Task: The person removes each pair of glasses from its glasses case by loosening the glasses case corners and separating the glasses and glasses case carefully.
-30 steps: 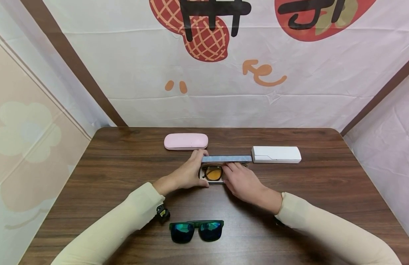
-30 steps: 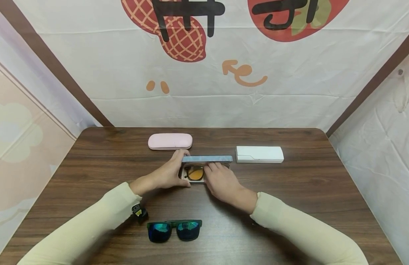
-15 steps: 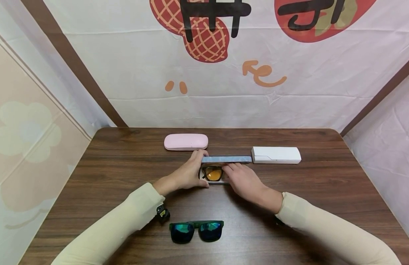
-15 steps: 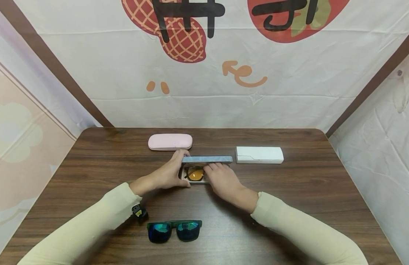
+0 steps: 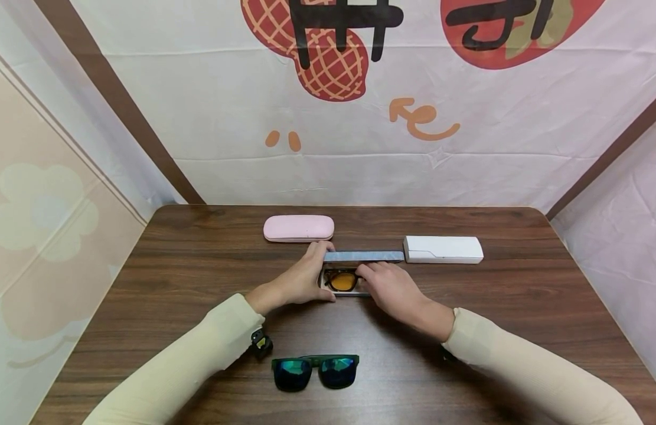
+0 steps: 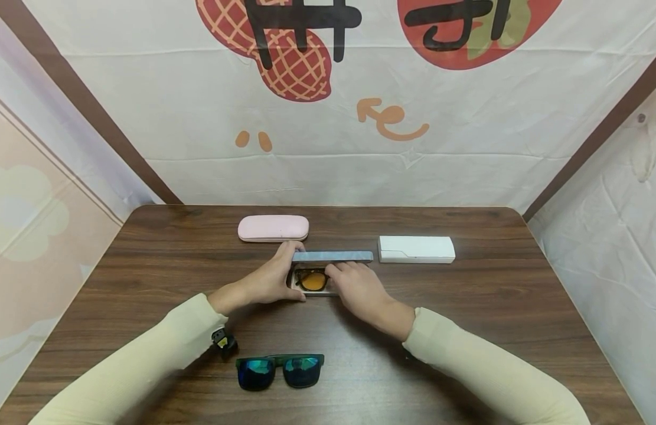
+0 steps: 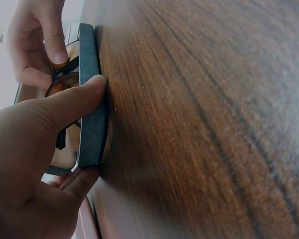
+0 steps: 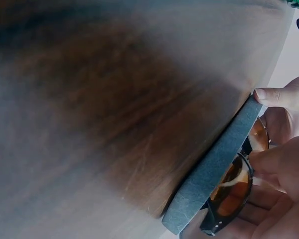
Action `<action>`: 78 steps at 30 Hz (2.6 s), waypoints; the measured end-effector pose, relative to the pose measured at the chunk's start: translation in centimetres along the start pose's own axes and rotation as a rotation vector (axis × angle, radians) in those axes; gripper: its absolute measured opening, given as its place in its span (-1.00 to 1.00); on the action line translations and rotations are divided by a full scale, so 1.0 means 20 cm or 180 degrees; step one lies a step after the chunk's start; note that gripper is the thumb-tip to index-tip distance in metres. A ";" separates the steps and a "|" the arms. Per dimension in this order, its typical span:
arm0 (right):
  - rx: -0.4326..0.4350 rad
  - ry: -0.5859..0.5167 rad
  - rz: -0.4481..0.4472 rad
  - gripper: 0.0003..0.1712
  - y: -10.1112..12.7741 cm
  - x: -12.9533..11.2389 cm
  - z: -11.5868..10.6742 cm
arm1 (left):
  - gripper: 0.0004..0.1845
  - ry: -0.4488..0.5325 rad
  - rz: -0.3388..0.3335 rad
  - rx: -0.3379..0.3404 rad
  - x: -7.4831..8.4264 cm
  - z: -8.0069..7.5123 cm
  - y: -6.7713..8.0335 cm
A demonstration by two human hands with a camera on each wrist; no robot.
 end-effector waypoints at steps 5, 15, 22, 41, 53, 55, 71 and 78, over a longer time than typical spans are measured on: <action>0.0044 -0.0027 -0.0059 -0.80 0.00 0.00 -0.01 | -0.01 0.0006 0.0007 0.0017 0.01 0.00 0.00; 0.0059 -0.0050 -0.0079 -0.78 0.00 0.00 -0.01 | 0.00 -0.0002 0.0001 0.0070 0.01 0.01 0.00; 0.0014 -0.0156 -0.0035 -0.85 0.00 0.00 -0.01 | -0.01 -0.0017 -0.0015 0.0044 0.00 0.01 0.00; 0.0097 -0.0237 -0.0096 -0.87 0.02 0.00 -0.05 | -0.02 0.0001 0.0021 0.0054 0.00 0.01 0.00; 0.0272 -0.0233 -0.0272 -0.85 0.04 -0.01 -0.10 | -0.02 -0.0036 0.0019 0.0051 -0.01 0.01 0.00; 0.0245 -0.0216 -0.0269 -0.85 0.05 -0.01 -0.10 | -0.02 -0.0019 0.0001 0.0041 -0.01 0.01 0.00; -0.0212 -0.0630 0.0027 -0.89 0.12 -0.02 -0.20 | -0.05 0.0020 -0.0051 0.0012 -0.01 0.01 -0.01; -0.0358 -0.0685 0.0029 -0.89 0.18 -0.02 -0.21 | -0.03 0.0008 -0.0052 -0.0009 -0.01 0.01 -0.01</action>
Point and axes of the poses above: each hand's wrist, its own y-axis away from the middle knuckle, its own z-axis out of the palm, x = y × z, the point moved 2 cm from there along -y, towards the middle knuckle, and after that the axes turned 14 degrees about -x, right-handed, at the moved point
